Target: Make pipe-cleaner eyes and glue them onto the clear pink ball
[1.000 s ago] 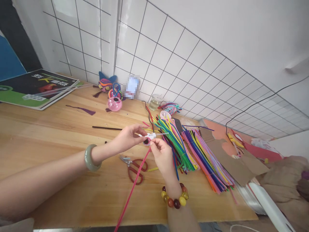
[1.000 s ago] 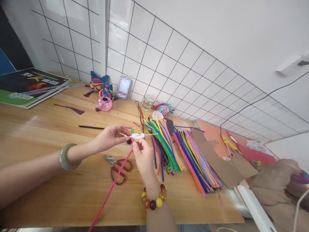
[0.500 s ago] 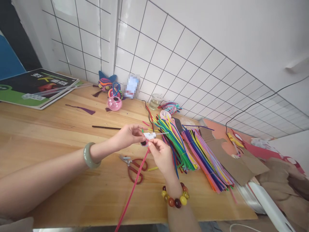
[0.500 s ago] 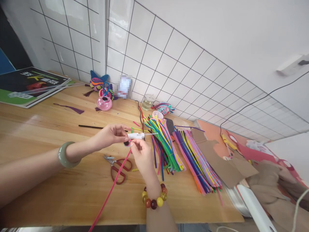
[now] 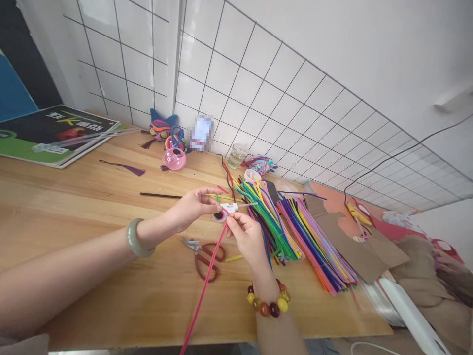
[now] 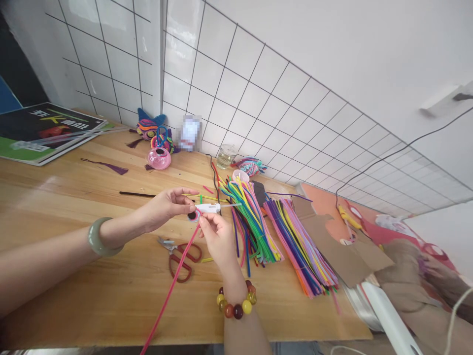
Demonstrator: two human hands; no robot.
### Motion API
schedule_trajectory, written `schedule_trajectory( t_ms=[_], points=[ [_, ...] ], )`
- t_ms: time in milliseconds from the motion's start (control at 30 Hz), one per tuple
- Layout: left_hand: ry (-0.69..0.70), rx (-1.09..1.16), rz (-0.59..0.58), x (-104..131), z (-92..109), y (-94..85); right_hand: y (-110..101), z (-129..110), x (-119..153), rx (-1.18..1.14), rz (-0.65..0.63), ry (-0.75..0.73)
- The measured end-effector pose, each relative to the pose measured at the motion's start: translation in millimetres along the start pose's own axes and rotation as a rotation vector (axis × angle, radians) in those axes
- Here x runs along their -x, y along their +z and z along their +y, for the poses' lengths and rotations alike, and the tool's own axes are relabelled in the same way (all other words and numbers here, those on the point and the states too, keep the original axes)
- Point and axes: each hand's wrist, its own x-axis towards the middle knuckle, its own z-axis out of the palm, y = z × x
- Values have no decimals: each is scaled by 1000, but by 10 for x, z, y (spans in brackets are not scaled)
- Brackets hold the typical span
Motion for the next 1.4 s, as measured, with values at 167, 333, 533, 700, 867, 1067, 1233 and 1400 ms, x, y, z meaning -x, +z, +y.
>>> schedule_trajectory(
  t_ms=[167, 333, 533, 700, 867, 1067, 1233, 1400],
  points=[
    [11, -7, 0, 4, 3, 14, -4, 28, 0, 34, 24, -6],
    [26, 6, -4, 7, -17, 25, -10, 41, 7, 65, 46, -6],
    [40, 21, 57, 17, -40, 51, 10, 35, 18, 94, 94, -14],
    [70, 41, 74, 24, -57, 75, 25, 17, 22, 96, 124, -26],
    [87, 62, 87, 39, -75, 104, 24, 14, 18, 99, 128, -38],
    [83, 49, 113, 41, -97, 122, 12, -3, 18, 107, 99, -28],
    [58, 54, 77, 27, -126, 102, -24, 24, 7, 193, 70, -52],
    [-30, 103, 18, 10, -144, 65, -49, 37, -7, 200, 28, -26]
  ],
)
